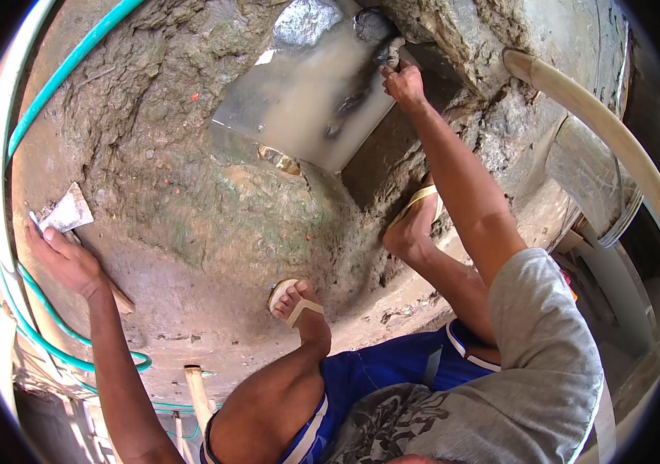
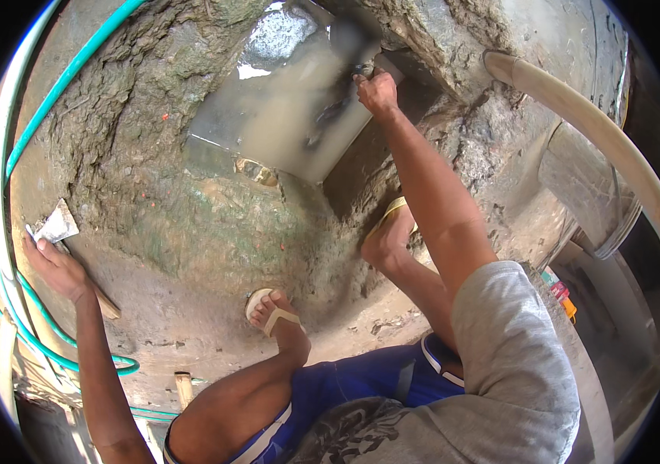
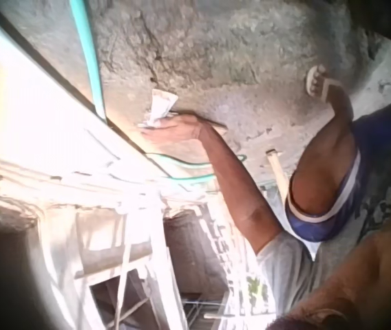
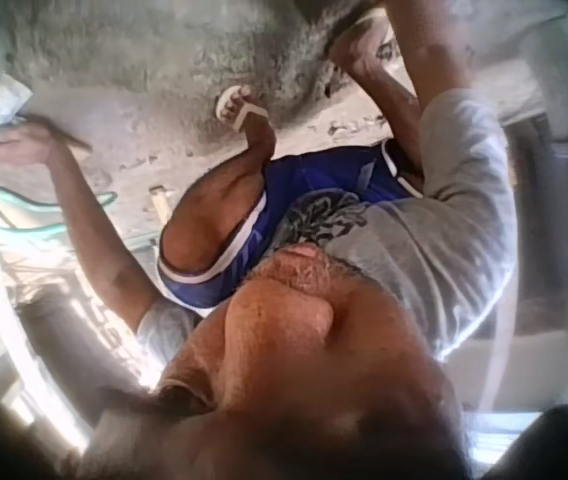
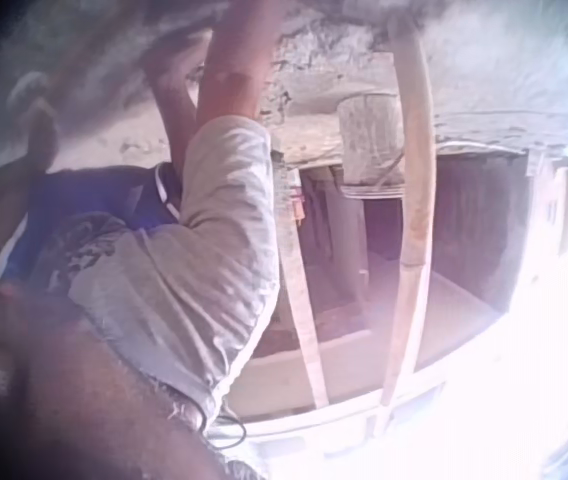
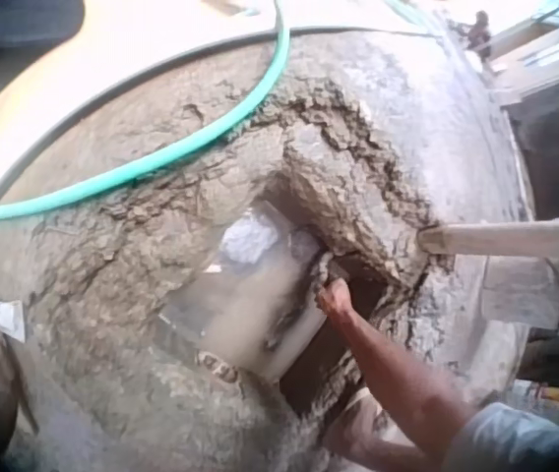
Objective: The person applies wet cement into a square opening in the ground using a trowel and their hands.
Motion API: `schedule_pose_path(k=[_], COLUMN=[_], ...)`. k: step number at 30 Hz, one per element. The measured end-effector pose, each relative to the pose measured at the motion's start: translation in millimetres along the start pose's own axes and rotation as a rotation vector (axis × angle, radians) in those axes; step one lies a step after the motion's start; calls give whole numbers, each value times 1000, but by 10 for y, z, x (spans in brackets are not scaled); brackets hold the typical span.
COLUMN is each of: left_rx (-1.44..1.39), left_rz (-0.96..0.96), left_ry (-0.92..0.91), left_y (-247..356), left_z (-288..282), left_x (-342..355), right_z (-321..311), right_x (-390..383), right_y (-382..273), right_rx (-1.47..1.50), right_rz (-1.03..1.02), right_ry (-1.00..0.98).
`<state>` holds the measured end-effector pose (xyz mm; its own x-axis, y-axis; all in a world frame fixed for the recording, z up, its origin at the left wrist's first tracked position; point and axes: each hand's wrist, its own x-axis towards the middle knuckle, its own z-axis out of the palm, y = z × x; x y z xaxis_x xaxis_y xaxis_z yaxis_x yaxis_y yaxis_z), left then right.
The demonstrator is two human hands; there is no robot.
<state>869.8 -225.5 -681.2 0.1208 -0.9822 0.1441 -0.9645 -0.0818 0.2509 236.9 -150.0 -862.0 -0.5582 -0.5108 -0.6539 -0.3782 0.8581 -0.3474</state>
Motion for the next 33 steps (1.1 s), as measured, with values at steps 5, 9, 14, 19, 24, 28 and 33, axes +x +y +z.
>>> schedule_pose_path(k=[5,9,14,19,24,28,33], left_rx=[37,10,23,63,62,82,95], left_rz=[-20,-52,-42,6,0,10,3], left_ry=[-9,-22,-23,-20,-17,-27,-44], left_y=[-49,-47,31,16,20,-7,34], left_z=[-44,-45,-69,-50,-69,-86,-105], left_x=[-26,-59,-22,-6,-7,-12,-16], right_z=[439,355,82,115,-5,73,275], right_x=[-406,-629,-443,-242,-277,-277,-215], right_y=[258,292,545,402,301,265,133], right_rx=[-53,324,266,119,200,285,439], right_rz=[-87,68,189,180,241,182,205], right_ry=[76,-78,24,-26,-208,-310,-450])
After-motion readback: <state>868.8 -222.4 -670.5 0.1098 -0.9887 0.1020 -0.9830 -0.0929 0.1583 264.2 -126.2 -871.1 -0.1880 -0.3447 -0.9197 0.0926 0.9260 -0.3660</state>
